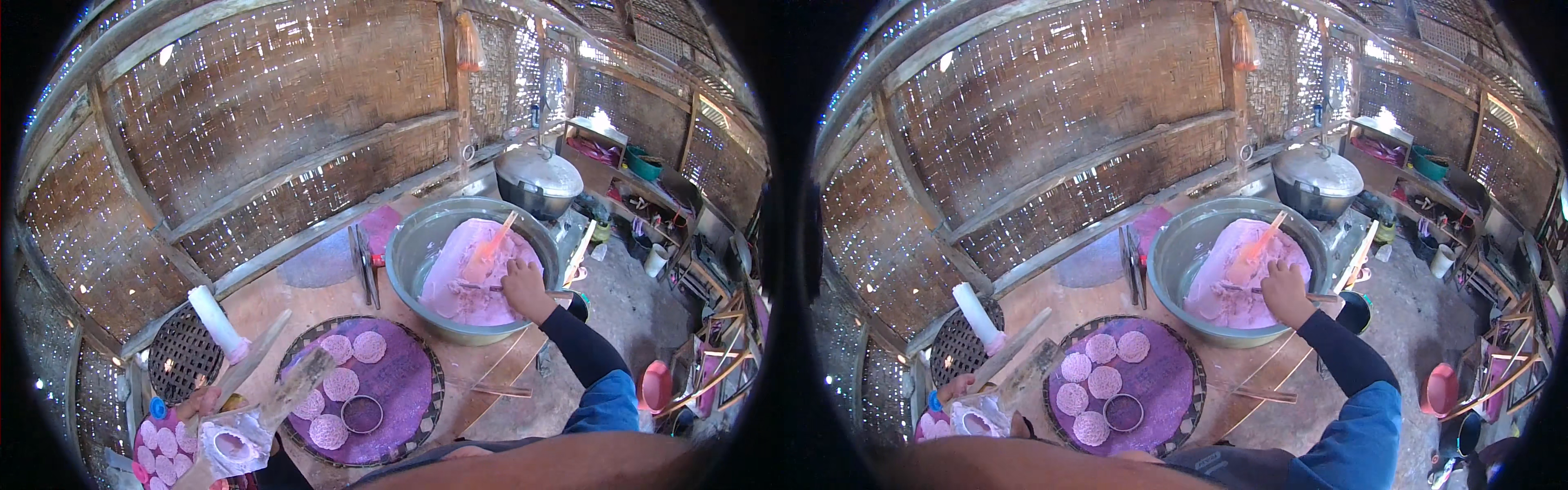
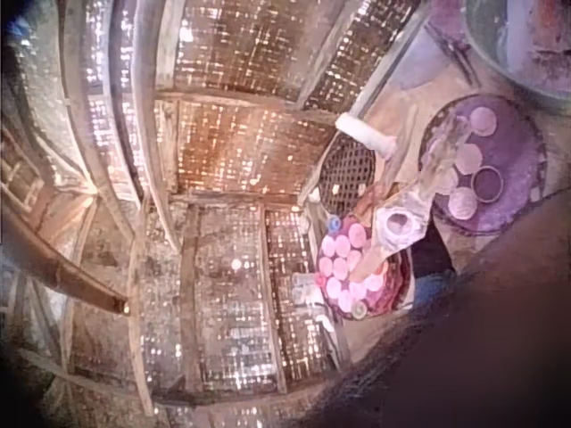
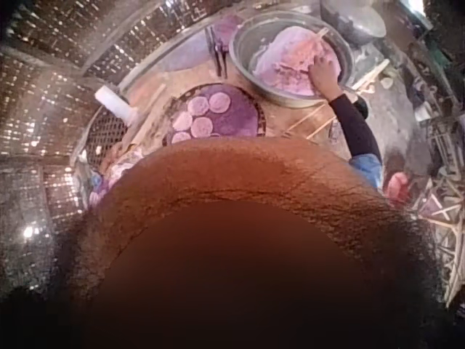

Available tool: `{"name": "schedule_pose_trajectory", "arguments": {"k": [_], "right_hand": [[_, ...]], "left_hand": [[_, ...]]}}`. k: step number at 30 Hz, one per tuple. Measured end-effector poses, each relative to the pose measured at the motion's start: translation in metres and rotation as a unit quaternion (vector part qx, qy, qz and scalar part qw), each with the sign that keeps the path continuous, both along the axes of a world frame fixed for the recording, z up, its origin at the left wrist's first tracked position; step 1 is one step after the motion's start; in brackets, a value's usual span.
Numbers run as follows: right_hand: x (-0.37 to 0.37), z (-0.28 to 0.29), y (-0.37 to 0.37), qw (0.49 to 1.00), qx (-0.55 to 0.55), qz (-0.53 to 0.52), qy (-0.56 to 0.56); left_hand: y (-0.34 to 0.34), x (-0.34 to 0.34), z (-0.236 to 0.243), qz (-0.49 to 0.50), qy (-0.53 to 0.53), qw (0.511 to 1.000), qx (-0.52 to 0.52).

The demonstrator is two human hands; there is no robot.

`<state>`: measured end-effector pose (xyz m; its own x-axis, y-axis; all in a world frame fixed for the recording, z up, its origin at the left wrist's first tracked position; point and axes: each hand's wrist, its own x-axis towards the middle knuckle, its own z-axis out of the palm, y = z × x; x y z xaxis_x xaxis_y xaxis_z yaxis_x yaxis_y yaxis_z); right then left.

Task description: The person scoops pink batter from a large metal bowl using a wooden paddle and fills a small metal ring mold placed on a woven tray. The filled molds are arranged on the tray as the process repeats.

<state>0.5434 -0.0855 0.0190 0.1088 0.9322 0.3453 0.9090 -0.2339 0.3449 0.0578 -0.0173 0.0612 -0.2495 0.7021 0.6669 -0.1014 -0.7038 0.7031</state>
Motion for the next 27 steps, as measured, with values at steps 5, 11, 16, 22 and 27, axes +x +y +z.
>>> {"name": "schedule_pose_trajectory", "arguments": {"k": [5, 11, 16, 22, 27], "right_hand": [[-0.004, 0.058, 0.018, 0.986, -0.141, -0.021, 0.089], [0.089, 0.040, 0.123, 0.997, 0.012, 0.069, -0.024], [0.136, 0.014, 0.186, 0.995, 0.002, 0.026, -0.096], [0.135, -0.016, 0.226, 0.987, -0.081, 0.085, -0.107], [0.099, -0.028, 0.237, 0.982, -0.120, 0.129, -0.068]], "left_hand": [[-0.005, -0.022, -0.006, 0.059, 0.016, 0.997, -0.046], [0.002, -0.037, -0.020, 0.096, 0.009, 0.992, -0.080], [0.000, -0.052, -0.024, 0.136, 0.017, 0.985, -0.101], [0.002, -0.058, -0.029, 0.159, 0.024, 0.980, -0.118], [0.003, -0.056, -0.029, 0.157, 0.023, 0.980, -0.116]]}}
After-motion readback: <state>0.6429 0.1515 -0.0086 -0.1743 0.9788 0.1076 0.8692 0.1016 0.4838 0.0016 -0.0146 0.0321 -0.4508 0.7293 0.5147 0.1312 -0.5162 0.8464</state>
